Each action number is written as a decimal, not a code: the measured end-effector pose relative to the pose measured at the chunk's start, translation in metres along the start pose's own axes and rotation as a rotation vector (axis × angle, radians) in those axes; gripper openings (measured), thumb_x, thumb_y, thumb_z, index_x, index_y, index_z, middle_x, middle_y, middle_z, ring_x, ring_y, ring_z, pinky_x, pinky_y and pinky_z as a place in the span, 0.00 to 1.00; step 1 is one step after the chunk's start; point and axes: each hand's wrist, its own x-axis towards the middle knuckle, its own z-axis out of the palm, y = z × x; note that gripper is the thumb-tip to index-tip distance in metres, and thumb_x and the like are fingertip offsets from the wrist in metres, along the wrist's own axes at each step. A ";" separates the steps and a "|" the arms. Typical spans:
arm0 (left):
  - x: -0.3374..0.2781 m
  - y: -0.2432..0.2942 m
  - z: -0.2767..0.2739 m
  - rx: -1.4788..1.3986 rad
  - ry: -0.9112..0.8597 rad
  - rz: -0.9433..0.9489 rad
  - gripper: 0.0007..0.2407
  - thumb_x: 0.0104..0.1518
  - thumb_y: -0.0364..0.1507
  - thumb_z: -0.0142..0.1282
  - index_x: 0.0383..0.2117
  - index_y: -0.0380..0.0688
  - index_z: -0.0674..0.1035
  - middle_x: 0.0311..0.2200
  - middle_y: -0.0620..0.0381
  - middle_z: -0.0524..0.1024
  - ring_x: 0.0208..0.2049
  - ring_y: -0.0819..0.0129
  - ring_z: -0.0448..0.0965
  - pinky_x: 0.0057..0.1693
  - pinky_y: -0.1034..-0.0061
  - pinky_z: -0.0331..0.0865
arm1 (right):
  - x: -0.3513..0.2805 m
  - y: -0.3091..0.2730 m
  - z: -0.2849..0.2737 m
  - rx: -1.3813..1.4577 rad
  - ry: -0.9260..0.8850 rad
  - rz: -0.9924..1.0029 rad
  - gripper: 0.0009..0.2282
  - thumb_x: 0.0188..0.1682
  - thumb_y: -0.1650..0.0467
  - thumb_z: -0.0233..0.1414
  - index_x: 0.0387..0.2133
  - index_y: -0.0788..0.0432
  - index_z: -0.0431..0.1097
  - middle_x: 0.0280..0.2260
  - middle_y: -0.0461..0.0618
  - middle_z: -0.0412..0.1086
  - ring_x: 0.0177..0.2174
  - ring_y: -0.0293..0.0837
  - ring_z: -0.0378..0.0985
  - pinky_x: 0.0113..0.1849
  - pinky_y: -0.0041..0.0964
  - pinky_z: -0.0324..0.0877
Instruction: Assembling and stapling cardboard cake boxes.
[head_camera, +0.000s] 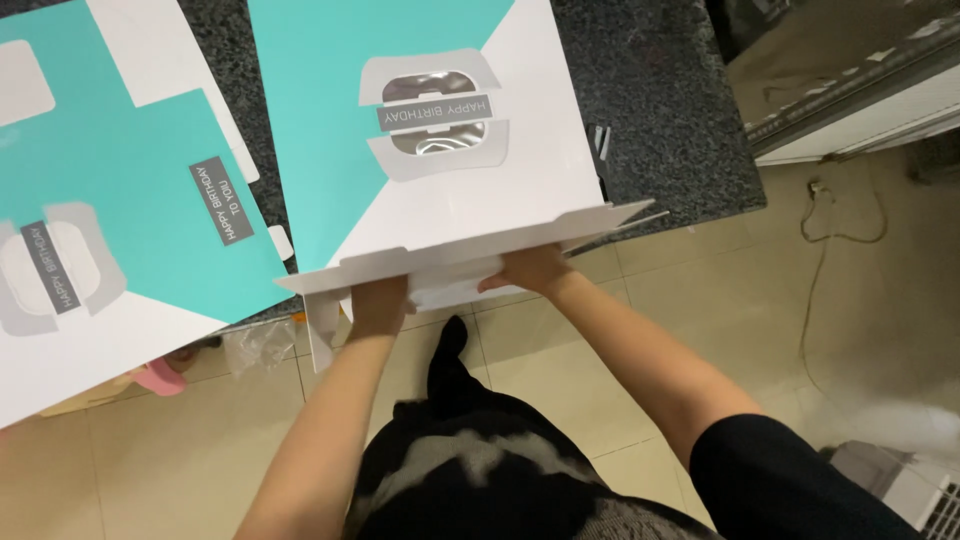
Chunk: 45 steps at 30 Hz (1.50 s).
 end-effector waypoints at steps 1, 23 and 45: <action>-0.004 0.012 -0.013 0.001 -0.001 -0.002 0.17 0.60 0.30 0.56 0.55 0.40 0.72 0.49 0.44 0.76 0.52 0.48 0.76 0.58 0.58 0.70 | -0.001 -0.002 0.003 0.002 -0.001 -0.001 0.57 0.26 0.37 0.59 0.65 0.63 0.54 0.65 0.66 0.51 0.63 0.67 0.50 0.61 0.62 0.45; -0.136 0.012 -0.014 -0.134 0.301 0.251 0.28 0.46 0.32 0.65 0.55 0.37 0.70 0.57 0.37 0.67 0.59 0.43 0.69 0.60 0.57 0.65 | -0.021 -0.097 -0.020 0.200 0.045 0.065 0.54 0.33 0.49 0.66 0.66 0.69 0.46 0.66 0.70 0.48 0.65 0.70 0.47 0.62 0.61 0.42; -0.102 -0.064 -0.155 -0.596 -0.205 0.011 0.19 0.59 0.20 0.48 0.55 0.45 0.85 0.50 0.47 0.86 0.46 0.55 0.83 0.51 0.68 0.76 | 0.061 -0.234 -0.052 0.879 0.167 0.113 0.26 0.45 0.59 0.60 0.48 0.67 0.68 0.44 0.64 0.73 0.47 0.59 0.75 0.47 0.49 0.69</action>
